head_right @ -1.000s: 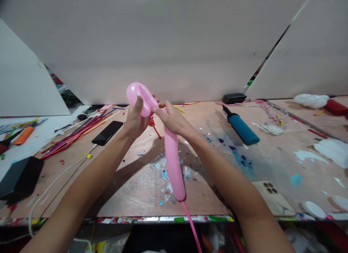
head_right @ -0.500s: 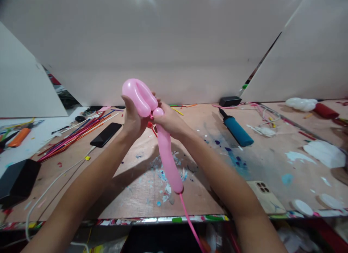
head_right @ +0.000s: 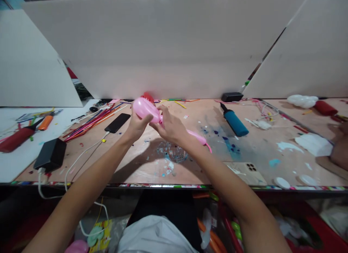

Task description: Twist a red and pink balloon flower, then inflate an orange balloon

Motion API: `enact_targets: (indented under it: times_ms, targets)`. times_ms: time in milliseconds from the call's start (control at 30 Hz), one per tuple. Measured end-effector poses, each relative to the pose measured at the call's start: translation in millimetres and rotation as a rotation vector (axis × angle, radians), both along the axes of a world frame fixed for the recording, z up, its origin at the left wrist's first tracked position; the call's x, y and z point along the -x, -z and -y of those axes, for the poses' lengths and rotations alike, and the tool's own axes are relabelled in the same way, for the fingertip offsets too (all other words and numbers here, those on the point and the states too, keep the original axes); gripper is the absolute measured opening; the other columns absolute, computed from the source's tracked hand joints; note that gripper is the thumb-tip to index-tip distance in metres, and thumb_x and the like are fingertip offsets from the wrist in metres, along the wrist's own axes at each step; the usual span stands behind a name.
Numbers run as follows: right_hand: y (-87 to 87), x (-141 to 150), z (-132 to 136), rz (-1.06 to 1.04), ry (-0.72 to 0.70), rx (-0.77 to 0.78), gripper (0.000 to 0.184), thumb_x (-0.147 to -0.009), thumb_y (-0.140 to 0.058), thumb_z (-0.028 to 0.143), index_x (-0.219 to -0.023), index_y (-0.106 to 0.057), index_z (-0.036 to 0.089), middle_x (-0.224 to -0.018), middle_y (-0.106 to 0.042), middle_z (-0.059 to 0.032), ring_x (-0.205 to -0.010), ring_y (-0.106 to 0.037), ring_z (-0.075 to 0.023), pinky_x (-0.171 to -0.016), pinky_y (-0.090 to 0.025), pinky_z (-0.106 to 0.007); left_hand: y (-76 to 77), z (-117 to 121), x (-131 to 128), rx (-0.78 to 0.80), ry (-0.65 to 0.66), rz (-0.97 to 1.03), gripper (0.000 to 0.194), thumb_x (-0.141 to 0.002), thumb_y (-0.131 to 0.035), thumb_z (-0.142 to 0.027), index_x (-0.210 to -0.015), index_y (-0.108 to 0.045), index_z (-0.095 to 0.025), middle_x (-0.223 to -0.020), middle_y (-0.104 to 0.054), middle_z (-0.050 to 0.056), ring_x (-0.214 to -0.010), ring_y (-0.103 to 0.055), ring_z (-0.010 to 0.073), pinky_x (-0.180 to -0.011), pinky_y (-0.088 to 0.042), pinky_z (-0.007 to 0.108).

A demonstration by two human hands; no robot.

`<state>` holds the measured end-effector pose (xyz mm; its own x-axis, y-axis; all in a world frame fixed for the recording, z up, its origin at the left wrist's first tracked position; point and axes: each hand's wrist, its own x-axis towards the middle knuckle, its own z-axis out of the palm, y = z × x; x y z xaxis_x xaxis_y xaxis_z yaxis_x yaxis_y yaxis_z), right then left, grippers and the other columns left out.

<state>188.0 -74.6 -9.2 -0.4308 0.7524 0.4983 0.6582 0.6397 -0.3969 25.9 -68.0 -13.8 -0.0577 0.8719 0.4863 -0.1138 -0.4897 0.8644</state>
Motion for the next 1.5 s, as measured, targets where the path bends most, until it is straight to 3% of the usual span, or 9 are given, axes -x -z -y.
enact_targets:
  times_ms: [100,167,467,667,800,900,1133,1267,1500]
  targets:
    - [37.9,-6,-5,0.105,-0.006,-0.067,0.059,-0.093,-0.052,0.053,-0.134,-0.039,0.013,-0.115,-0.066,-0.0182,-0.094,-0.066,-0.0296,-0.078,-0.048,-0.038,32.4,2,25,-0.029,-0.131,-0.274,0.081,-0.044,-0.092,-0.045,-0.107,-0.047,-0.020,-0.108,-0.058,0.006,-0.103,-0.060,0.0231,-0.093,-0.047,0.039]
    - [51.5,-12,-9,0.181,-0.037,-0.146,0.055,-0.094,-0.053,0.050,-0.132,-0.045,0.012,-0.110,-0.067,-0.0171,-0.094,-0.065,-0.0290,-0.081,-0.047,-0.038,42.9,3,38,-0.046,-0.075,-0.431,0.070,-0.051,-0.090,-0.044,-0.104,-0.052,-0.019,-0.109,-0.060,0.007,-0.103,-0.060,0.0231,-0.092,-0.048,0.039]
    - [57.2,-15,5,0.326,-0.240,-0.170,0.037,-0.093,-0.055,0.044,-0.117,-0.060,0.016,-0.104,-0.066,-0.0135,-0.090,-0.063,-0.0265,-0.076,-0.045,-0.035,45.7,16,33,-0.178,0.079,-1.069,0.065,-0.068,-0.076,-0.039,-0.127,-0.054,-0.019,-0.124,-0.057,0.011,-0.113,-0.056,0.0271,-0.099,-0.045,0.042]
    - [52.6,-11,10,0.117,-0.135,0.051,0.039,-0.098,-0.040,0.031,-0.132,-0.047,0.013,-0.116,-0.067,-0.0160,-0.101,-0.063,-0.0267,-0.086,-0.047,-0.040,39.9,24,31,-0.175,0.010,-1.162,0.058,-0.068,-0.073,-0.041,-0.119,-0.056,-0.019,-0.114,-0.062,0.011,-0.104,-0.059,0.0289,-0.088,-0.047,0.041]
    - [54.4,-11,4,0.272,-0.038,0.028,0.026,-0.091,-0.048,0.026,-0.110,-0.060,0.013,-0.107,-0.066,-0.0152,-0.100,-0.059,-0.0266,-0.088,-0.044,-0.038,34.4,30,29,-0.141,0.011,-1.327,0.071,-0.075,-0.068,-0.046,-0.138,-0.047,-0.024,-0.117,-0.063,0.011,-0.101,-0.063,0.0310,-0.083,-0.046,0.041]
    - [60.1,-9,2,0.407,0.020,0.005,0.020,-0.086,-0.053,0.023,-0.101,-0.062,0.012,-0.101,-0.066,-0.0154,-0.097,-0.057,-0.0280,-0.087,-0.043,-0.039,38.8,29,24,-0.129,0.024,-1.413,0.058,-0.076,-0.065,-0.044,-0.129,-0.054,-0.023,-0.115,-0.064,0.011,-0.095,-0.064,0.0308,-0.078,-0.047,0.041]
    - [76.2,-2,3,0.320,-0.006,0.126,0.037,-0.081,-0.054,0.021,-0.117,-0.053,0.012,-0.101,-0.068,-0.0136,-0.088,-0.061,-0.0258,-0.076,-0.043,-0.034,59.1,19,16,-0.089,-0.045,-1.425,0.049,-0.071,-0.067,-0.034,-0.116,-0.054,-0.018,-0.114,-0.065,0.013,-0.098,-0.063,0.0320,-0.077,-0.046,0.041]
    - [80.1,-1,1,0.294,-0.071,0.117,0.027,-0.087,-0.047,0.020,-0.111,-0.056,0.011,-0.105,-0.066,-0.0146,-0.094,-0.058,-0.0243,-0.084,-0.042,-0.034,60.3,16,22,-0.091,-0.068,-1.444,0.050,-0.075,-0.066,-0.049,-0.116,-0.056,-0.022,-0.113,-0.065,0.010,-0.096,-0.064,0.0309,-0.073,-0.045,0.040]
    - [70.6,2,2,0.444,0.167,0.015,0.025,-0.082,-0.052,0.014,-0.106,-0.057,0.011,-0.099,-0.066,-0.0154,-0.092,-0.056,-0.0285,-0.080,-0.039,-0.036,59.8,17,17,-0.090,-0.081,-1.489,0.040,-0.077,-0.062,-0.049,-0.104,-0.060,-0.020,-0.109,-0.066,0.010,-0.096,-0.063,0.0296,-0.075,-0.046,0.040]
